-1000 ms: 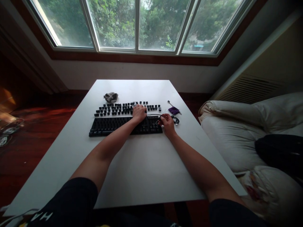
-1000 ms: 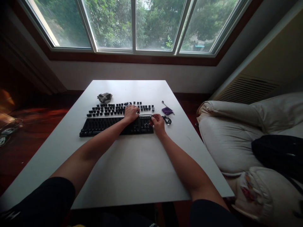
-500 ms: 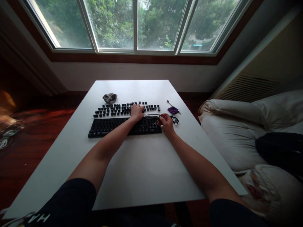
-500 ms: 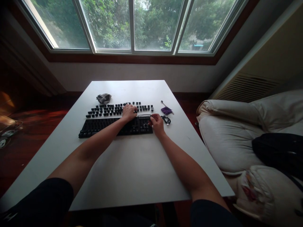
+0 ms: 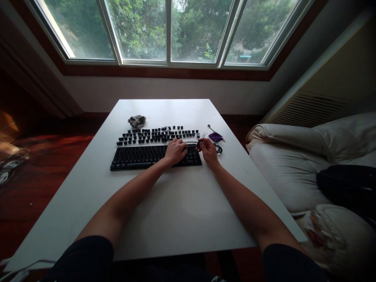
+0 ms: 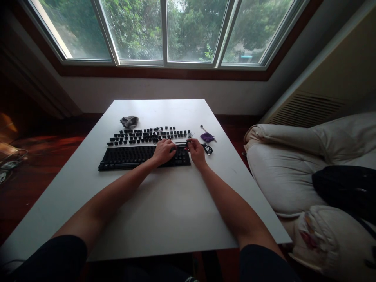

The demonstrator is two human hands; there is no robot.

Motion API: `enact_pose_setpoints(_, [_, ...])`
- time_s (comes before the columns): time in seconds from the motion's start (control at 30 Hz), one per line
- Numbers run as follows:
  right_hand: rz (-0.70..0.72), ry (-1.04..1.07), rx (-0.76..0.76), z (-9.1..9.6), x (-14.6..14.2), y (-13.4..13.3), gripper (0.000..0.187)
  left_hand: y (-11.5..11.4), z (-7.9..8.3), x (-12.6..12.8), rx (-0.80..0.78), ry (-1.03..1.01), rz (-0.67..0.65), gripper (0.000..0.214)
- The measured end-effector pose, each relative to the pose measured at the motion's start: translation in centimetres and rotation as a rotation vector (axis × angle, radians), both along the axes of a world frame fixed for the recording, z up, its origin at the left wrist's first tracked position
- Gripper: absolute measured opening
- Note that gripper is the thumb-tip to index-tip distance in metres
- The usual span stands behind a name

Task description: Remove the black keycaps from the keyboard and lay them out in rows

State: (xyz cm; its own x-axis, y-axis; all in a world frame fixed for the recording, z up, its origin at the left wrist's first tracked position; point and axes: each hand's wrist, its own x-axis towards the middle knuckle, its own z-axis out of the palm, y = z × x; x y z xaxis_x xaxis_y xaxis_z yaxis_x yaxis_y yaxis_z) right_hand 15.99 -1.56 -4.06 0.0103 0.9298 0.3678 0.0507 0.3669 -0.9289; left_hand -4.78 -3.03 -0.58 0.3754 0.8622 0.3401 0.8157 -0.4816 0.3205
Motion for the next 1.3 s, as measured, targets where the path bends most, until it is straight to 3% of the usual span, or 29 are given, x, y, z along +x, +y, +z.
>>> enact_pose_setpoints(0.2, [0.038,-0.077,-0.005,0.6,-0.6,-0.7,0.035,-1.5,-0.2,-0.1,-0.007,0.016,0.017,0.014])
enact_pose_setpoints(0.63, [0.045,-0.357,0.018,2.2,-1.4,-1.3,0.03,-1.9,-0.3,-0.1,-0.012,0.057,0.023,0.018])
enact_pose_setpoints(0.83, [0.043,-0.289,-0.084,1.6,-1.5,-0.8,0.032,-1.9,-0.1,-0.2,-0.028,0.065,0.028,0.018])
enact_pose_setpoints(1.07, [0.115,-0.414,0.074,2.3,-0.5,-1.7,0.014,-1.8,-0.5,-0.2,-0.02,0.019,0.014,0.018])
enact_pose_setpoints(1.3, [0.05,-0.262,-0.032,2.2,-0.6,-1.8,0.015,-1.9,-0.3,-0.1,-0.03,-0.009,0.002,0.019])
